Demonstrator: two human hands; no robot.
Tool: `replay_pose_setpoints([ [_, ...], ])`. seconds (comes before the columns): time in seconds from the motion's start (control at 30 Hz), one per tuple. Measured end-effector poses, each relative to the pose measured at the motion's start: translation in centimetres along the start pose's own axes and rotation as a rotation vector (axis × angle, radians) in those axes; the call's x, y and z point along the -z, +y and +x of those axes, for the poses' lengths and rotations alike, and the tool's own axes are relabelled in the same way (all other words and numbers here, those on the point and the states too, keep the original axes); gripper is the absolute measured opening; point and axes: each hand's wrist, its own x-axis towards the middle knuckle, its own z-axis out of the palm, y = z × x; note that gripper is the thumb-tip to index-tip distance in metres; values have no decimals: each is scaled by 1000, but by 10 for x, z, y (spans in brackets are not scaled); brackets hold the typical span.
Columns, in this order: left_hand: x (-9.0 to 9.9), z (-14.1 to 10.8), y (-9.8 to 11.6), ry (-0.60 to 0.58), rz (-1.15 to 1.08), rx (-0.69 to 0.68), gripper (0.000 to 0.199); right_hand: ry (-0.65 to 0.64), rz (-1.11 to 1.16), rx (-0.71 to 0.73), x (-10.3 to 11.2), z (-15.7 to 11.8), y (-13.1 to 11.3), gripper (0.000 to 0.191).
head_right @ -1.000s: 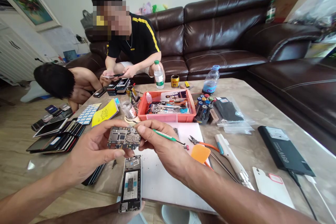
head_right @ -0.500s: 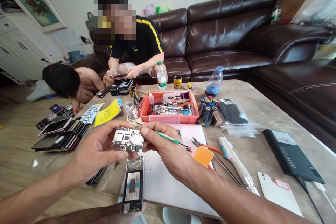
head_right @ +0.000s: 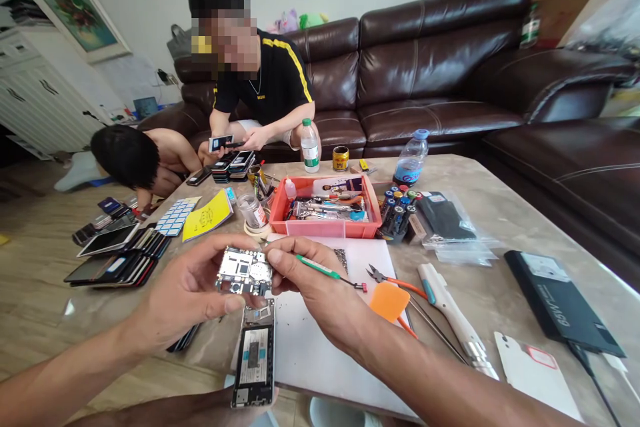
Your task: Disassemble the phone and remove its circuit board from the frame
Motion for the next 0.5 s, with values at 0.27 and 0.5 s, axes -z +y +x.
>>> replay_pose_setpoints([
  [0.27,1,-1,2,73,273,-31,47,-2,-91,-49,-1,-1,1,32],
  [0.5,2,-2,2,105,358,-80,46,50,-233,-59,0,-3,-2,40],
])
